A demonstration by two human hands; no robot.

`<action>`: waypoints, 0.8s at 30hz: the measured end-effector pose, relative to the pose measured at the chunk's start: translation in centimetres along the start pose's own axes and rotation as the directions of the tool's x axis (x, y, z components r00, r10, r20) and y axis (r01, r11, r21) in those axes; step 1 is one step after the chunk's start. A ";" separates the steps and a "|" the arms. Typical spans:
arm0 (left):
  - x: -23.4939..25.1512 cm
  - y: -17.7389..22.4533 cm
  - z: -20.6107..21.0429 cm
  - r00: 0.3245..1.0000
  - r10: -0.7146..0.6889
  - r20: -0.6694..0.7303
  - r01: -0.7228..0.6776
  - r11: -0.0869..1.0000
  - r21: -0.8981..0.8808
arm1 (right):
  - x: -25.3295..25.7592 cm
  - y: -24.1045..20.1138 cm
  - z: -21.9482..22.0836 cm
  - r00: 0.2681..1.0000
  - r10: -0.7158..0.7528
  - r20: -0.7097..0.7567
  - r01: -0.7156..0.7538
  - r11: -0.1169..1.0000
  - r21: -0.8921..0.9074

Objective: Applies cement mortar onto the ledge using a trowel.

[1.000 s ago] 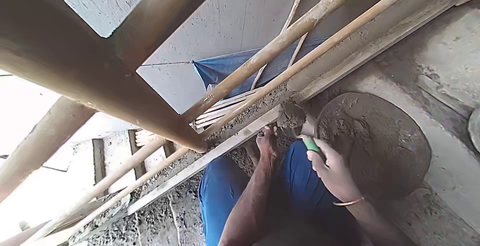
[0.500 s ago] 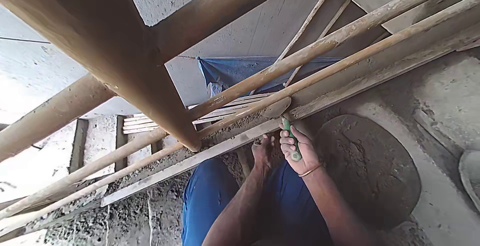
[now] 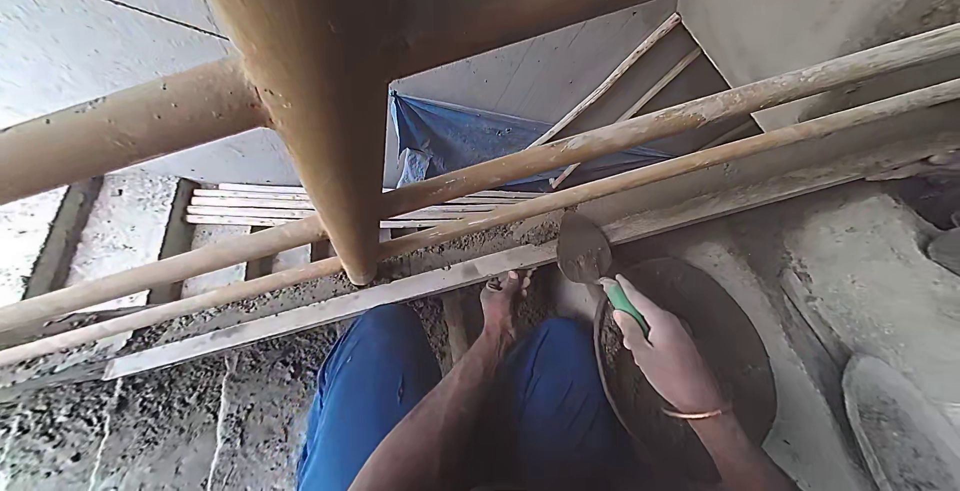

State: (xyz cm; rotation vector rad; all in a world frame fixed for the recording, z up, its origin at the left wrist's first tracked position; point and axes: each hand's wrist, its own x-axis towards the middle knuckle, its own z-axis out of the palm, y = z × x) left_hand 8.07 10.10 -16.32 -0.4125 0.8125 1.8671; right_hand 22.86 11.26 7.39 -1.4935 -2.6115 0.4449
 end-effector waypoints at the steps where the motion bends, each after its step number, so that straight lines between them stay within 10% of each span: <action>1: 0.0 0.1 0.1 1.000 -0.004 -0.012 0.004 1.000 0.015 | -0.3 -0.6 0.4 0.998 -0.058 -0.003 0.057 0.980 -0.190; 4: -0.1 0.2 0.2 0.999 -0.015 -0.041 0.017 0.999 0.044 | -0.3 -3.5 2.3 0.978 -0.206 -0.022 0.157 0.805 -0.573; 7: -0.2 0.3 0.4 0.999 -0.016 -0.044 0.018 0.999 0.034 | 0.9 -7.2 2.7 0.989 -0.037 0.146 0.131 0.688 -0.714; 14: -0.1 0.3 0.3 0.998 -0.030 -0.050 0.030 0.999 0.009 | 4.7 -8.2 -3.2 0.934 0.307 0.184 -0.059 0.640 -0.766; 24: -0.1 0.4 0.4 0.999 -0.031 -0.041 0.032 0.999 0.033 | 5.5 -0.6 -7.8 0.970 0.243 -0.013 -0.195 0.742 -0.642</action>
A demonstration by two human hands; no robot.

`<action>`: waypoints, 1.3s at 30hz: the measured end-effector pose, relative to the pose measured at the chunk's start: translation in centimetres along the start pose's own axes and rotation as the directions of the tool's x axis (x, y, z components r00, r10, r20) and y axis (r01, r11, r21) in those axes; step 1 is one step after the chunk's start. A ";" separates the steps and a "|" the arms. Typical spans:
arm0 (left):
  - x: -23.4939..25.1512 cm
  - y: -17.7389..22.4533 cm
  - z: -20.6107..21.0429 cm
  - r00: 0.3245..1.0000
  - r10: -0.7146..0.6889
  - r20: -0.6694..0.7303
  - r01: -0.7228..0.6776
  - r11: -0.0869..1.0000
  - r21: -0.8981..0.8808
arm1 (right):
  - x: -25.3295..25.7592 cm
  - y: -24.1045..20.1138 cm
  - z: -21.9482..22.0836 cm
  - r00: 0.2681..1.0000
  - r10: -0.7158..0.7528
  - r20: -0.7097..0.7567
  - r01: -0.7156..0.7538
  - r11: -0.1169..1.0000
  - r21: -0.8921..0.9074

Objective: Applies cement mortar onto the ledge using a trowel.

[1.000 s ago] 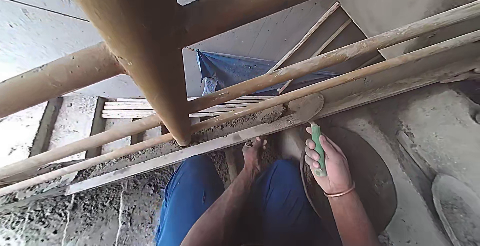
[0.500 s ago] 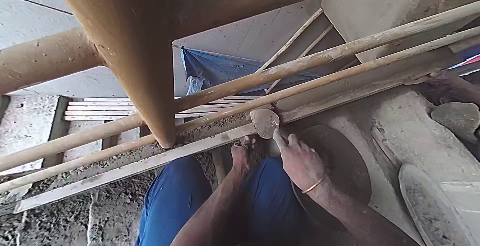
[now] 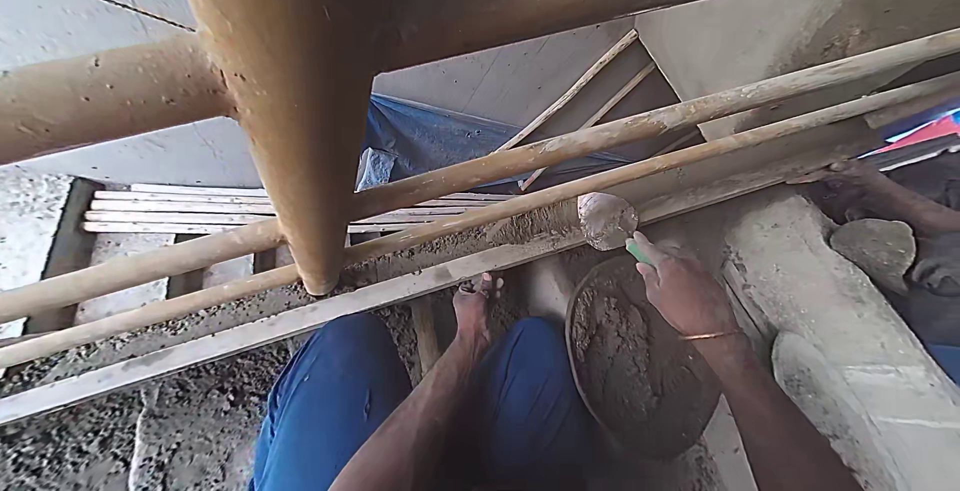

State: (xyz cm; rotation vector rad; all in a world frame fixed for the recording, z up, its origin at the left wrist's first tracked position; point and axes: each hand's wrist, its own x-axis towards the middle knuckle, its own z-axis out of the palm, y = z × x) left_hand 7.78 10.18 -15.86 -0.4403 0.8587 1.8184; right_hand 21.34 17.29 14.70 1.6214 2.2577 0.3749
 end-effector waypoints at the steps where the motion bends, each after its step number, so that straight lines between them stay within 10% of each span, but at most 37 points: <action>1: 0.0 0.0 0.0 1.000 0.001 0.003 -0.001 1.000 0.000 | -0.5 0.7 0.2 0.999 0.013 -0.052 -0.012 1.000 0.018; 10: 0.0 -0.1 0.1 1.000 0.012 -0.002 -0.012 1.000 -0.018 | -4.1 3.6 -0.5 0.983 0.166 -0.080 -0.168 0.985 -0.023; 19: 0.1 -0.3 0.0 1.000 0.001 0.021 0.000 0.999 -0.037 | -5.4 -9.3 1.3 0.984 -0.087 0.154 0.099 0.992 -0.077; 27: 0.1 -0.4 0.0 1.000 0.025 0.019 -0.024 0.999 -0.043 | -7.0 -5.7 1.7 0.998 0.059 0.029 -0.059 0.998 -0.018; 33: 0.2 -0.5 0.1 0.999 0.030 -0.020 -0.030 0.999 -0.025 | -6.5 -13.3 2.3 0.968 -0.112 0.226 0.120 0.993 -0.020; 39: 0.0 -0.3 0.2 0.999 0.042 -0.023 -0.043 0.999 -0.033 | -6.8 -12.8 1.7 0.977 -0.182 0.111 0.191 0.979 -0.074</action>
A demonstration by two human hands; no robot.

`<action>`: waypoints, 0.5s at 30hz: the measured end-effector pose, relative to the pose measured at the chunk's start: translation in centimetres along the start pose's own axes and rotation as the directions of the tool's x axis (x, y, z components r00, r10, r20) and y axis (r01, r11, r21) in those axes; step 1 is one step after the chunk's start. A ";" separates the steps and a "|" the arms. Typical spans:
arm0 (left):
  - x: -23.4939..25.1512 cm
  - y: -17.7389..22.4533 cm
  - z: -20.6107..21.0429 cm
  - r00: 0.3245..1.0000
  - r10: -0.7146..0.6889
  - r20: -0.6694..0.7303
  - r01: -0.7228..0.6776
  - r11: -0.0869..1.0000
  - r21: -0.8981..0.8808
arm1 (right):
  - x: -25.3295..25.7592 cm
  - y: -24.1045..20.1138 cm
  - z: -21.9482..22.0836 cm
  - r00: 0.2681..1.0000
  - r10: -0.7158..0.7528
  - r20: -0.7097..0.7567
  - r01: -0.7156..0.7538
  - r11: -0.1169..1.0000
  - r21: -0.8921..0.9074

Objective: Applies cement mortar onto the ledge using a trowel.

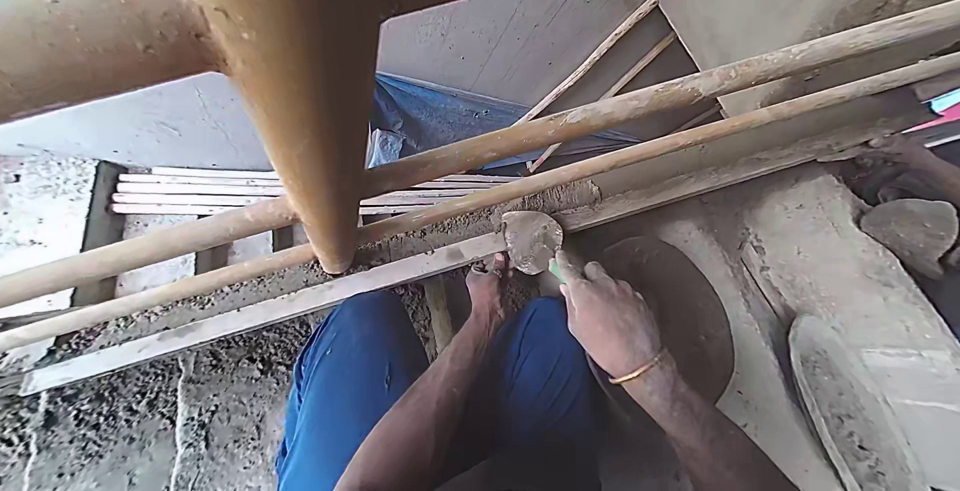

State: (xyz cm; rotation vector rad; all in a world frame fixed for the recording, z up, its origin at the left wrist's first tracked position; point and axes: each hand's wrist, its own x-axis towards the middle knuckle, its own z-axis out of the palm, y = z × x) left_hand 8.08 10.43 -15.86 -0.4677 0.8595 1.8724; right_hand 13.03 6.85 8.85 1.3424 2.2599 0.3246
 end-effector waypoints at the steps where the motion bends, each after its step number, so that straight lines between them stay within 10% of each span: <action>1: -0.1 -0.2 0.0 1.000 0.016 0.003 -0.016 1.000 0.012 | 0.3 -0.5 0.2 0.999 -0.027 0.025 0.027 1.000 0.002; 15: -0.1 0.3 -0.1 0.999 -0.035 0.018 0.035 0.999 0.013 | 4.5 13.1 -3.0 0.948 0.315 -0.038 -0.311 0.947 0.079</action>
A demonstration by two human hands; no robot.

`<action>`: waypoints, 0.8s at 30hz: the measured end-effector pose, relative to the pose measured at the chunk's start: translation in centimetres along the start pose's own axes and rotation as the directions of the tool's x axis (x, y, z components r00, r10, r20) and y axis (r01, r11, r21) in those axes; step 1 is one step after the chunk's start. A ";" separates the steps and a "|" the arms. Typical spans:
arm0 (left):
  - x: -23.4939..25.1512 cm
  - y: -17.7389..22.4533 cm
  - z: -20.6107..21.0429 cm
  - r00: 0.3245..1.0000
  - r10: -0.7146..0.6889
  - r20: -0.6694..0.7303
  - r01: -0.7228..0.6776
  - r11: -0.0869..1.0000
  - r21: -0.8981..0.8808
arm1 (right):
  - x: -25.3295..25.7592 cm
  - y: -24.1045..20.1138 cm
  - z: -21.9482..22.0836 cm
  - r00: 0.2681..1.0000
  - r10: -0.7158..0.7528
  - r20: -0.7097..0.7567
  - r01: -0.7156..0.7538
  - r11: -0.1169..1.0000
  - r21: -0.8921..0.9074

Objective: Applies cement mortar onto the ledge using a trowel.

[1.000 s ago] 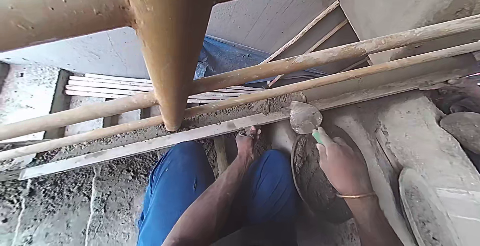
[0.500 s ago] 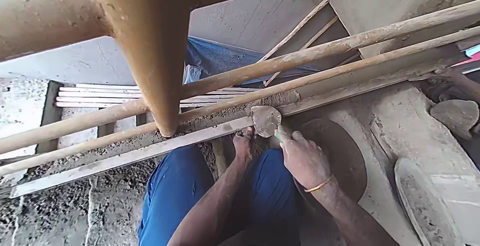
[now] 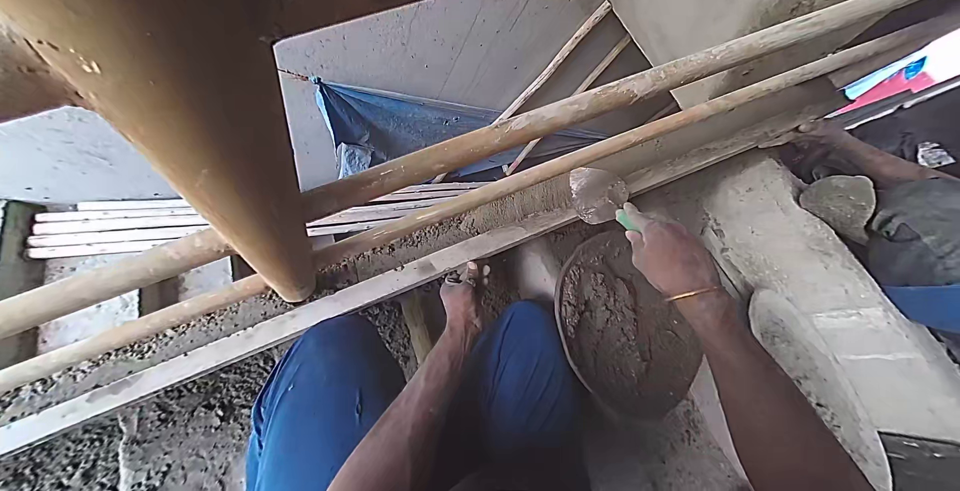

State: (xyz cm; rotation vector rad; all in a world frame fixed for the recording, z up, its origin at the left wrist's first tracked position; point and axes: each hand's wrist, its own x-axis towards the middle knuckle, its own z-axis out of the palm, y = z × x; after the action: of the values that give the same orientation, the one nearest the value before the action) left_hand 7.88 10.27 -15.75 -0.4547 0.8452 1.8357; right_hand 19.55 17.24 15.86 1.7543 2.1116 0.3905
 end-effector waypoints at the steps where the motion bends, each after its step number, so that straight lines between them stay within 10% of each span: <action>1: 0.0 -0.1 0.0 1.000 0.002 0.001 -0.002 1.000 0.001 | 0.3 1.4 0.0 0.999 0.024 -0.035 -0.023 1.000 0.021; 8: 0.0 -0.2 0.1 1.000 0.006 -0.003 -0.006 1.000 -0.006 | -0.7 7.4 0.6 0.980 0.176 -0.096 -0.164 0.979 0.119; 16: -0.2 0.0 0.1 1.000 -0.003 0.001 0.003 1.000 0.002 | -4.9 -4.6 2.9 0.990 -0.096 0.100 0.094 0.995 0.027; 24: 0.2 -0.4 -0.1 1.000 0.014 0.003 -0.014 1.000 -0.028 | -5.5 -0.2 2.9 0.997 0.062 -0.055 -0.059 0.997 0.057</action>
State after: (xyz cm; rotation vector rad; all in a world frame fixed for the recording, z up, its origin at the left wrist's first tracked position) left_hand 8.18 10.41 -16.04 -0.4648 0.8239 1.8622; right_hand 21.55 11.73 13.71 1.8626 2.1313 0.4058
